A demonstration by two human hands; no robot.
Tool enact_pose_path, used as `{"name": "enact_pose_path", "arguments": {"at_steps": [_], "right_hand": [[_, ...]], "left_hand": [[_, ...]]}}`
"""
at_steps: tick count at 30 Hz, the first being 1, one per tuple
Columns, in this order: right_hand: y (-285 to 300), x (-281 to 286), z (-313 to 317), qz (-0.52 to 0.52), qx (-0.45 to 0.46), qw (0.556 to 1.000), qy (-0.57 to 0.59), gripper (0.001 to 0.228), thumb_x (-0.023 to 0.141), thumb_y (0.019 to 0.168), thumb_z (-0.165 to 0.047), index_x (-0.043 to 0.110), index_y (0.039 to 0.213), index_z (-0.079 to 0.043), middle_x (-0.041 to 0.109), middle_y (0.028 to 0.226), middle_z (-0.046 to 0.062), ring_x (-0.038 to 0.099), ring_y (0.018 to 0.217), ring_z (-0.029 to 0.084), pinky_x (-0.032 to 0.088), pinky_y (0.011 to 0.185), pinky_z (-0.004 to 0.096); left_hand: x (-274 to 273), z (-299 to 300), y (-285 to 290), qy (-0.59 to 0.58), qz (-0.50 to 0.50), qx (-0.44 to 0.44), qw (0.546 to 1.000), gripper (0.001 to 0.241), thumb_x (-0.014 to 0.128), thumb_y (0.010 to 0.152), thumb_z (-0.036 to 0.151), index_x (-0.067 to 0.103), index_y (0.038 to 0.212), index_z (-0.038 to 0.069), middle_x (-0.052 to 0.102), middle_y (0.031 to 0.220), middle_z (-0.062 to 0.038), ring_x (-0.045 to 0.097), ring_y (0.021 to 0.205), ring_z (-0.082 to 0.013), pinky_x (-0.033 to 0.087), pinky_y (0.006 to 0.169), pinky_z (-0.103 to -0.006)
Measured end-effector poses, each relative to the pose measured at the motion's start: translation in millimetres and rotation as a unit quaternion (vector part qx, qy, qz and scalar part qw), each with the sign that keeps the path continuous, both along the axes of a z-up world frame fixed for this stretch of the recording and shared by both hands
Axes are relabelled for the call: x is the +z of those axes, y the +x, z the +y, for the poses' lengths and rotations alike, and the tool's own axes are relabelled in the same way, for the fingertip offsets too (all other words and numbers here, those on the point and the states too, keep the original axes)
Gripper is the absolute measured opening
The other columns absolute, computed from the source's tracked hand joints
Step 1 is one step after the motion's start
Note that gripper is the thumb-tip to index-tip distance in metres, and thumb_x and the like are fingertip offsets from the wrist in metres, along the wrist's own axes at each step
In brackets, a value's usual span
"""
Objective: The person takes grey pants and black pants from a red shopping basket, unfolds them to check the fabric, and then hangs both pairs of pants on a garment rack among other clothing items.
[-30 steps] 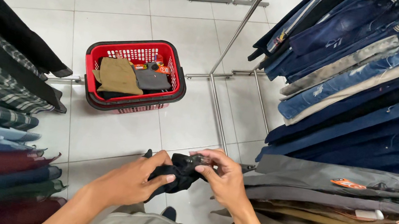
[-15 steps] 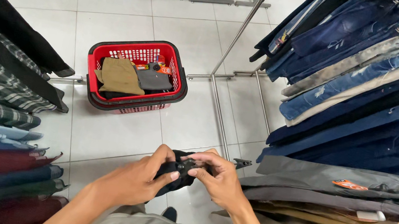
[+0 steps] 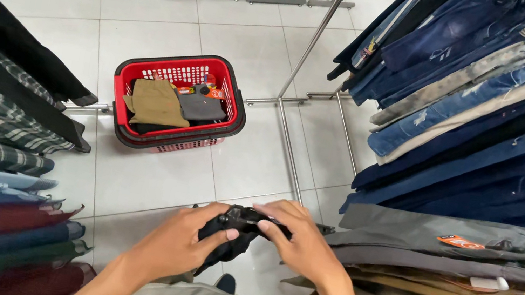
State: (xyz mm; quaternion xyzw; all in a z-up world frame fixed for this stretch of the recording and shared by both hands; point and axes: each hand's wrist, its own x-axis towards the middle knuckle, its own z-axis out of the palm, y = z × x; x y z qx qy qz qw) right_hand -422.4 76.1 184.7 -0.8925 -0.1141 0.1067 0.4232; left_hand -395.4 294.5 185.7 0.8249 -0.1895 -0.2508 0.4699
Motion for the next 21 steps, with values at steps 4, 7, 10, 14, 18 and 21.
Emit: {"name": "enact_pose_path", "arguments": {"at_steps": [4, 7, 10, 14, 18, 21], "right_hand": [[-6, -15, -13, -0.026, -0.034, 0.994, 0.097, 0.023, 0.056, 0.088, -0.017, 0.07, 0.106, -0.012, 0.058, 0.087, 0.003, 0.058, 0.083, 0.014, 0.045, 0.078, 0.024], [-6, -12, -14, -0.078, -0.025, 0.993, 0.083, 0.015, 0.061, 0.085, -0.014, 0.071, 0.094, -0.009, 0.061, 0.08, 0.002, 0.055, 0.08, 0.016, 0.046, 0.072, 0.027], [-6, -15, -16, -0.176, -0.006, 0.984, 0.018, 0.009, 0.063, 0.084, -0.015, 0.071, 0.087, -0.011, 0.065, 0.082, -0.001, 0.048, 0.083, 0.017, 0.041, 0.074, 0.028], [-4, -15, -15, 0.007, -0.105, 0.993, 0.042, 0.017, 0.064, 0.082, -0.025, 0.066, 0.095, -0.014, 0.059, 0.09, -0.003, 0.053, 0.089, 0.013, 0.041, 0.082, 0.026], [3, -3, -13, 0.247, -0.172, 0.951, -0.069, 0.055, 0.048, 0.078, -0.055, 0.055, 0.118, -0.019, 0.057, 0.119, -0.006, 0.054, 0.107, 0.009, 0.043, 0.091, 0.026], [11, 25, -6, 0.314, -0.143, 0.937, -0.054, 0.044, 0.043, 0.085, -0.052, 0.064, 0.084, -0.014, 0.058, 0.076, -0.001, 0.05, 0.067, 0.01, 0.036, 0.064, 0.022]], "left_hand": [[4, 2, 3, -0.029, 0.021, 0.019, 0.999, 0.026, 0.054, 0.085, 0.035, 0.064, 0.103, 0.018, 0.067, 0.076, 0.005, 0.051, 0.06, -0.0136, 0.042, 0.06, -0.0239], [4, 0, 6, -0.011, 0.014, 0.012, 1.0, 0.024, 0.055, 0.086, 0.037, 0.062, 0.097, 0.016, 0.06, 0.069, 0.003, 0.042, 0.056, -0.0159, 0.039, 0.052, -0.0265], [9, -1, 6, -0.004, 0.046, 0.001, 0.999, 0.02, 0.053, 0.087, 0.034, 0.062, 0.093, 0.017, 0.06, 0.07, 0.003, 0.046, 0.062, -0.0136, 0.041, 0.06, -0.024], [-5, 2, 6, -0.02, -0.057, -0.02, 0.998, 0.027, 0.052, 0.088, 0.036, 0.06, 0.103, 0.016, 0.065, 0.082, 0.003, 0.053, 0.068, -0.0167, 0.043, 0.06, -0.0266], [-22, 4, 6, -0.017, -0.127, -0.017, 0.992, 0.036, 0.053, 0.086, 0.037, 0.057, 0.113, 0.013, 0.068, 0.092, 0.0, 0.054, 0.061, -0.0222, 0.044, 0.058, -0.0314], [-16, 5, 6, -0.017, -0.123, -0.028, 0.992, 0.035, 0.05, 0.087, 0.037, 0.056, 0.112, 0.013, 0.069, 0.094, 0.003, 0.055, 0.066, -0.0198, 0.047, 0.052, -0.0305]]}}
